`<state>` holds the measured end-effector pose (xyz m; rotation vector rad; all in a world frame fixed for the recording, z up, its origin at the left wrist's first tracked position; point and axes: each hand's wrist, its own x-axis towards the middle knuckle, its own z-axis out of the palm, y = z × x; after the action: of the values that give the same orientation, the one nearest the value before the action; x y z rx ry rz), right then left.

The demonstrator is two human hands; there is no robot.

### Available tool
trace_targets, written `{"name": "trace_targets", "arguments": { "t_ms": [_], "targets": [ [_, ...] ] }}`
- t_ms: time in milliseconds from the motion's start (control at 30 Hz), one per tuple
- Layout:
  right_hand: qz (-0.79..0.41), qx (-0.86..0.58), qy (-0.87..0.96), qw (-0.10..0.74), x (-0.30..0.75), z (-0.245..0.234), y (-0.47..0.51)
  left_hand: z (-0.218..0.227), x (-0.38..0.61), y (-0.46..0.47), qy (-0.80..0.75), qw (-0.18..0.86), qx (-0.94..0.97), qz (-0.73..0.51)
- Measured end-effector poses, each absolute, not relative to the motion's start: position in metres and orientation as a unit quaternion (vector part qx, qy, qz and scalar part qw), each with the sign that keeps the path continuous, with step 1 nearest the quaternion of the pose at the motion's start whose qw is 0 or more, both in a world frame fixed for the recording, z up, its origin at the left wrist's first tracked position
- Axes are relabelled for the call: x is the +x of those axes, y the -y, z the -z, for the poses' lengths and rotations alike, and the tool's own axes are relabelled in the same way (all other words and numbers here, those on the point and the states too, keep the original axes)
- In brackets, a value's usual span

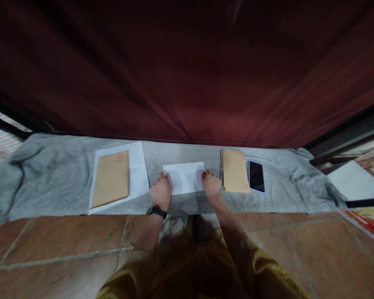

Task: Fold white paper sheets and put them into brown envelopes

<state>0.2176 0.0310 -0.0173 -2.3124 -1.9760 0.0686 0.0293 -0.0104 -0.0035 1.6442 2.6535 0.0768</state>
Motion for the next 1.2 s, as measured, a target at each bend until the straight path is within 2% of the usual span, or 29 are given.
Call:
{"name": "trace_targets", "arguments": {
  "t_ms": [333,1200],
  "targets": [
    [-0.021,-0.763,0.645,0.044,0.2158,0.0156,-0.0293,0.0006,0.0287,0.0089,-0.854,0.04,0.518,-0.019],
    [-0.013,-0.757,0.652,0.044,0.2159,0.0193,-0.0228,0.0027,0.0308,0.0141,-0.853,0.018,0.522,-0.025]
  ]
}}
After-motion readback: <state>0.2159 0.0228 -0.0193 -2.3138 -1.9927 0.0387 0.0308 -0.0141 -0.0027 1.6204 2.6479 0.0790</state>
